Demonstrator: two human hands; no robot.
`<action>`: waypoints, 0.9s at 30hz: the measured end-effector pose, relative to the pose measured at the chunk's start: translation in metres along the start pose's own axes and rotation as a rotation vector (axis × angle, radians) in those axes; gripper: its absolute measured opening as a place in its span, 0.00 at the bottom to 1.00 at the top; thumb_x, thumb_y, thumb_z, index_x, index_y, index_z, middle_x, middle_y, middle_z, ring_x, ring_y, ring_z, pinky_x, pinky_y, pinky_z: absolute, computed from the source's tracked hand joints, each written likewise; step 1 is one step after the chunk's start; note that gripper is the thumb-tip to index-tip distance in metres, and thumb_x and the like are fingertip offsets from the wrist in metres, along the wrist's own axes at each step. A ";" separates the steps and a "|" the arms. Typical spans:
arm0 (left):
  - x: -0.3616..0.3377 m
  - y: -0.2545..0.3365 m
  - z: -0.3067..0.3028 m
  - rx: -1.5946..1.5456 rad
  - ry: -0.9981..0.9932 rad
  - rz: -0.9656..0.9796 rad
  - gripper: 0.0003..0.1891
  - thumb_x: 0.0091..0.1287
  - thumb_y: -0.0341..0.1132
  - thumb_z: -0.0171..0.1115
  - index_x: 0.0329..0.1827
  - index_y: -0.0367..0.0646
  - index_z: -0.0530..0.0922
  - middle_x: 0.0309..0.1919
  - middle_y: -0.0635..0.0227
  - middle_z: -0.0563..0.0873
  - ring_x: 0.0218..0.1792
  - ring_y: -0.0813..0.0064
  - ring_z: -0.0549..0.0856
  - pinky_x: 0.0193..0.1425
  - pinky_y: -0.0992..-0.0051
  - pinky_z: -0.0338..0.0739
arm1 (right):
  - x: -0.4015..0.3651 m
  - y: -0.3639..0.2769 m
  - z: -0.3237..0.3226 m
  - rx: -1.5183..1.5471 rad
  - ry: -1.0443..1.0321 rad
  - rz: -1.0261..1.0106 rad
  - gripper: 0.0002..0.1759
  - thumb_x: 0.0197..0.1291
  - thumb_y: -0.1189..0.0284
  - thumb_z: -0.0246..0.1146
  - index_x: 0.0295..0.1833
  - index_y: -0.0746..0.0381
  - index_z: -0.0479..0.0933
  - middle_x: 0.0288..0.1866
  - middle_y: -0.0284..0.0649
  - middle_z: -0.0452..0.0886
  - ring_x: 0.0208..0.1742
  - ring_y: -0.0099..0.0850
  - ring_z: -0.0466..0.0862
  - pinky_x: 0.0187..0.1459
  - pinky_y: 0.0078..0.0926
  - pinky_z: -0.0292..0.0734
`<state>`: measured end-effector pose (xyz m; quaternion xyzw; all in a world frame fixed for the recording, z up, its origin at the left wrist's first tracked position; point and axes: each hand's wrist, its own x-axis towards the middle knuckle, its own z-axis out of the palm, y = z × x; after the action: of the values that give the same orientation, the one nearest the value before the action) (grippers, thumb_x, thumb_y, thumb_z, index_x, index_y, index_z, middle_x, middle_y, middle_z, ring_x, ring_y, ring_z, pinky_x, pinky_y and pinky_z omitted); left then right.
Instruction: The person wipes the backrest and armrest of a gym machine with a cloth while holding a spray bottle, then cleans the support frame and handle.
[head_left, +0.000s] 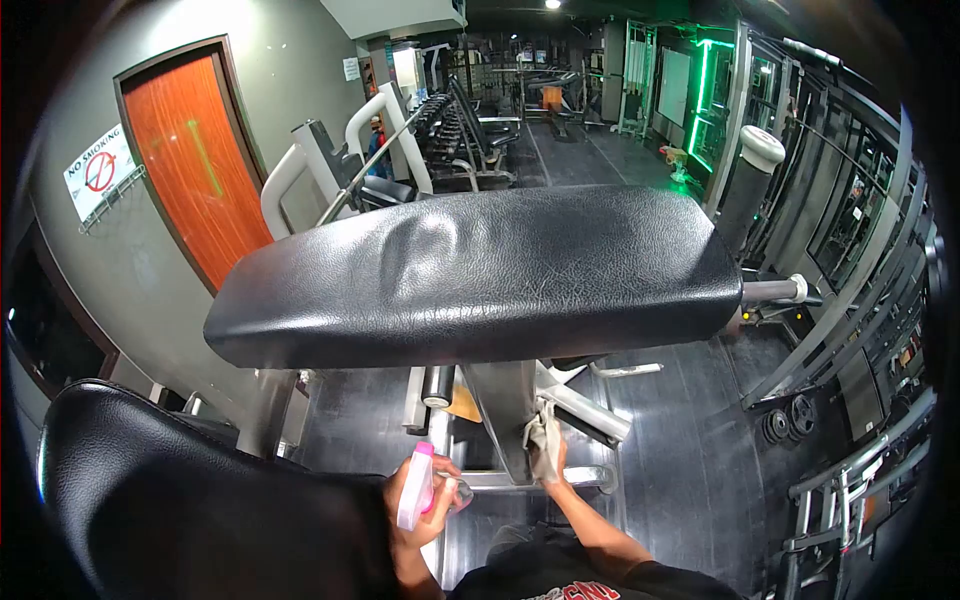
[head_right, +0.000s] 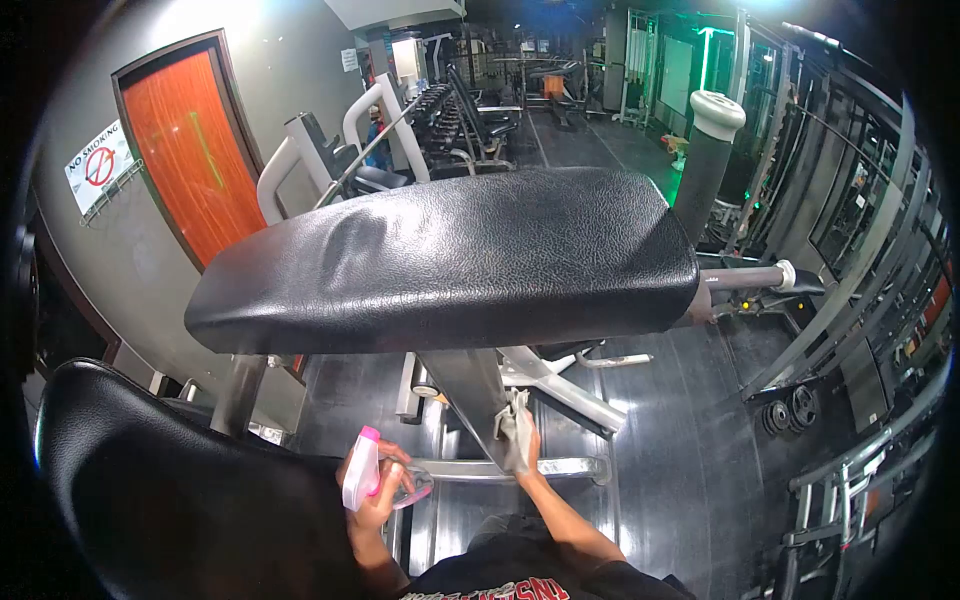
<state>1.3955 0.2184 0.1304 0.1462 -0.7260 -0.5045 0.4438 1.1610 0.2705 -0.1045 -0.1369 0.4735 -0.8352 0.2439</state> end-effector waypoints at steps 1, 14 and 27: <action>0.001 0.006 0.001 -0.025 0.019 -0.036 0.10 0.61 0.19 0.60 0.44 0.32 0.72 0.32 0.60 0.84 0.23 0.77 0.84 0.28 0.78 0.79 | 0.004 0.000 -0.003 -0.411 -0.082 -0.111 0.20 0.63 0.73 0.54 0.60 0.69 0.69 0.53 0.51 0.77 0.52 0.50 0.77 0.57 0.41 0.71; 0.001 -0.002 0.003 -0.064 0.057 -0.070 0.09 0.61 0.17 0.59 0.44 0.32 0.74 0.32 0.60 0.84 0.23 0.78 0.84 0.28 0.78 0.79 | -0.020 -0.137 0.092 -1.092 -0.386 -0.805 0.50 0.46 0.67 0.73 0.71 0.73 0.53 0.74 0.65 0.47 0.76 0.58 0.49 0.75 0.41 0.47; 0.003 0.001 0.003 -0.042 0.007 -0.103 0.10 0.63 0.19 0.60 0.46 0.33 0.73 0.32 0.60 0.84 0.23 0.78 0.84 0.27 0.78 0.80 | -0.019 -0.193 0.066 -1.023 -0.992 -0.121 0.88 0.29 0.35 0.75 0.71 0.73 0.18 0.71 0.74 0.15 0.75 0.59 0.19 0.76 0.44 0.28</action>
<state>1.3919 0.2189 0.1325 0.1760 -0.7051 -0.5413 0.4228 1.1536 0.3163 0.0949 -0.6237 0.6309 -0.3599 0.2889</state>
